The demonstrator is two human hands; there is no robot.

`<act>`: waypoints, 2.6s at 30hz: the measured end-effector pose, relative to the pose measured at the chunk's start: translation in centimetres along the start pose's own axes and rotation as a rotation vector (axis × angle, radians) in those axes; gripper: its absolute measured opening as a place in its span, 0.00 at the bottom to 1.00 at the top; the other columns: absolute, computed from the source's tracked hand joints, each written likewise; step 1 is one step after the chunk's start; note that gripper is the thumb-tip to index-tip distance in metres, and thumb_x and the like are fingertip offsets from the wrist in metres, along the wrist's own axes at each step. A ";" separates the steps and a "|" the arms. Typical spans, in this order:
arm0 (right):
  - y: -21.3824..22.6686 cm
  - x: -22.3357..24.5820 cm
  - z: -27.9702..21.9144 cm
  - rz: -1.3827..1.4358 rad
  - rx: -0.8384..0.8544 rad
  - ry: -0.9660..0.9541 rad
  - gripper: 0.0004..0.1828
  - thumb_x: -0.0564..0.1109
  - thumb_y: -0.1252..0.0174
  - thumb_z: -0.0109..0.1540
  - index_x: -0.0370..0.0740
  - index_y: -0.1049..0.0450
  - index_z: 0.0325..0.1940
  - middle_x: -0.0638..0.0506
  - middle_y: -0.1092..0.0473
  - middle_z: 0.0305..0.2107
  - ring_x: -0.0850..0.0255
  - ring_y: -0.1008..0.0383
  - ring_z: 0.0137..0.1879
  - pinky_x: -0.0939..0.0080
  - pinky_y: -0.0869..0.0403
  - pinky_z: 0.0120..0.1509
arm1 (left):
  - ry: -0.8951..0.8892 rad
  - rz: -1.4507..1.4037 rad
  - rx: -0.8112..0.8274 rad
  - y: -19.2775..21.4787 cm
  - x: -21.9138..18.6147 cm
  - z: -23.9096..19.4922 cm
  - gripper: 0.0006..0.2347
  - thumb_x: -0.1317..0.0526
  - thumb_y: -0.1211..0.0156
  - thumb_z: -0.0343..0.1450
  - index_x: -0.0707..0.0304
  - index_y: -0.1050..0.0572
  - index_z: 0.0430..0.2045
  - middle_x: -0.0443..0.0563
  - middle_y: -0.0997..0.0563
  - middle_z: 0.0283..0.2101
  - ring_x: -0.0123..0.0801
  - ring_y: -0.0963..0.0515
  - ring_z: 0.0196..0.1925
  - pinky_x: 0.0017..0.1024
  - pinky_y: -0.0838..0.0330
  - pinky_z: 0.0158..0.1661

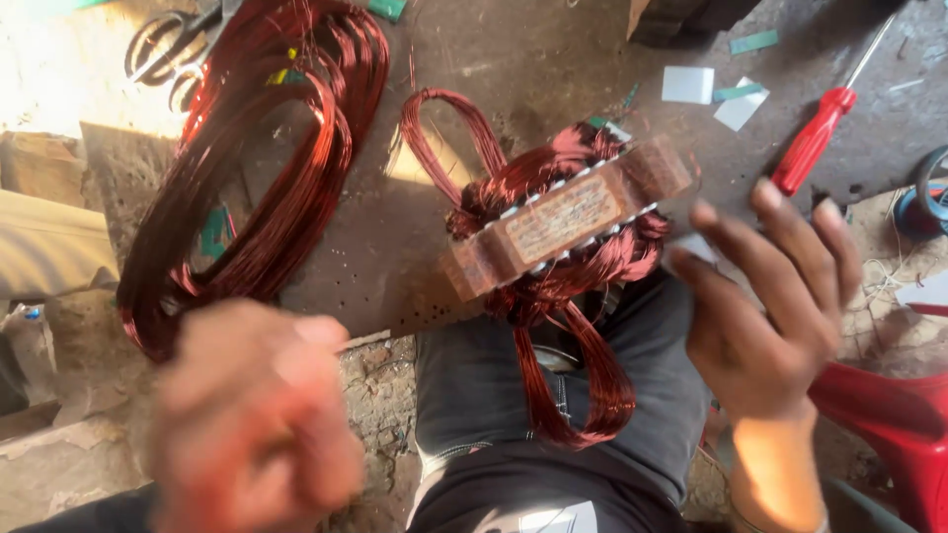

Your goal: The recorder is winding and organizing copper coils inside an electric motor stator using their hands and a screwdriver.

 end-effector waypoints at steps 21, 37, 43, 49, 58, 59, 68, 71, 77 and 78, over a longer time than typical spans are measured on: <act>3.3 4.4 -7.3 0.743 0.386 -0.342 0.20 0.36 0.30 0.52 0.34 0.21 0.48 0.43 0.20 0.41 0.56 0.17 0.46 0.61 0.20 0.49 | 0.442 -0.908 0.355 -10.0 -4.3 -3.0 0.06 0.70 0.29 0.73 0.68 0.19 0.41 0.56 0.14 0.39 0.36 0.11 0.42 0.26 0.16 0.43; 1.4 6.4 2.3 0.325 -0.030 -0.444 0.10 0.33 0.29 0.58 0.36 0.21 0.42 0.45 0.24 0.34 0.58 0.20 0.38 0.62 0.24 0.42 | 0.011 -0.132 0.190 -4.4 0.1 5.3 0.18 0.49 0.55 0.77 0.60 0.23 0.49 0.50 0.18 0.49 0.41 0.20 0.59 0.32 0.29 0.55; -1.1 5.9 2.7 0.315 -0.002 -0.411 0.09 0.37 0.34 0.57 0.39 0.20 0.42 0.48 0.26 0.32 0.54 0.26 0.32 0.62 0.30 0.35 | -0.055 -0.318 0.535 -9.5 4.7 9.8 0.31 0.37 0.70 0.81 0.64 0.27 0.58 0.56 0.20 0.57 0.49 0.28 0.68 0.46 0.48 0.72; -1.9 5.2 2.5 0.369 0.034 -0.465 0.10 0.37 0.34 0.53 0.39 0.20 0.39 0.48 0.29 0.27 0.56 0.29 0.27 0.61 0.33 0.33 | -0.115 -0.339 0.776 -12.8 4.7 9.1 0.34 0.33 0.67 0.79 0.68 0.28 0.58 0.62 0.19 0.52 0.54 0.25 0.64 0.55 0.53 0.74; -2.7 5.3 2.0 0.300 0.035 -0.429 0.08 0.38 0.32 0.51 0.40 0.23 0.32 0.51 0.31 0.21 0.55 0.34 0.25 0.58 0.37 0.30 | -0.116 -0.288 0.809 -13.1 4.3 9.4 0.39 0.32 0.74 0.77 0.75 0.27 0.54 0.66 0.20 0.38 0.58 0.21 0.53 0.56 0.51 0.73; -2.7 5.6 2.3 0.264 0.035 -0.409 0.08 0.38 0.32 0.50 0.40 0.23 0.31 0.51 0.32 0.20 0.54 0.34 0.25 0.56 0.37 0.31 | -0.072 -0.254 0.840 -13.4 4.5 9.4 0.39 0.32 0.74 0.74 0.74 0.26 0.51 0.64 0.20 0.33 0.58 0.20 0.49 0.55 0.51 0.72; -2.4 6.4 3.5 0.327 0.035 -0.338 0.12 0.38 0.36 0.51 0.42 0.24 0.38 0.48 0.29 0.26 0.48 0.29 0.31 0.51 0.32 0.36 | -0.144 -0.260 0.806 -13.0 3.8 9.5 0.34 0.35 0.72 0.79 0.72 0.25 0.36 0.63 0.25 0.26 0.62 0.23 0.40 0.55 0.47 0.70; -2.4 6.3 2.8 0.283 0.045 -0.357 0.12 0.37 0.37 0.51 0.41 0.23 0.39 0.47 0.29 0.27 0.47 0.28 0.32 0.50 0.32 0.37 | -0.089 -0.253 0.831 -13.2 3.9 9.4 0.33 0.36 0.71 0.79 0.72 0.26 0.37 0.62 0.27 0.23 0.63 0.25 0.37 0.53 0.46 0.71; -2.4 5.4 2.3 0.386 0.076 -0.452 0.06 0.37 0.36 0.56 0.39 0.25 0.37 0.46 0.29 0.27 0.49 0.27 0.31 0.54 0.31 0.36 | -0.089 -0.254 0.837 -13.0 3.3 9.6 0.31 0.39 0.70 0.80 0.72 0.26 0.33 0.63 0.28 0.23 0.62 0.25 0.36 0.53 0.47 0.71; -2.3 5.6 2.6 0.383 0.073 -0.451 0.06 0.37 0.36 0.56 0.39 0.25 0.37 0.46 0.29 0.27 0.49 0.27 0.31 0.54 0.31 0.36 | -0.093 -0.255 0.835 -13.0 3.3 9.5 0.31 0.39 0.70 0.80 0.72 0.26 0.33 0.63 0.28 0.23 0.62 0.25 0.36 0.53 0.47 0.71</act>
Point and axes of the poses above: each hand's wrist, its own z-axis towards the middle knuckle, its own y-axis out of the back of the hand, x = y × z, the point moved 9 cm from there along z, towards the middle knuckle
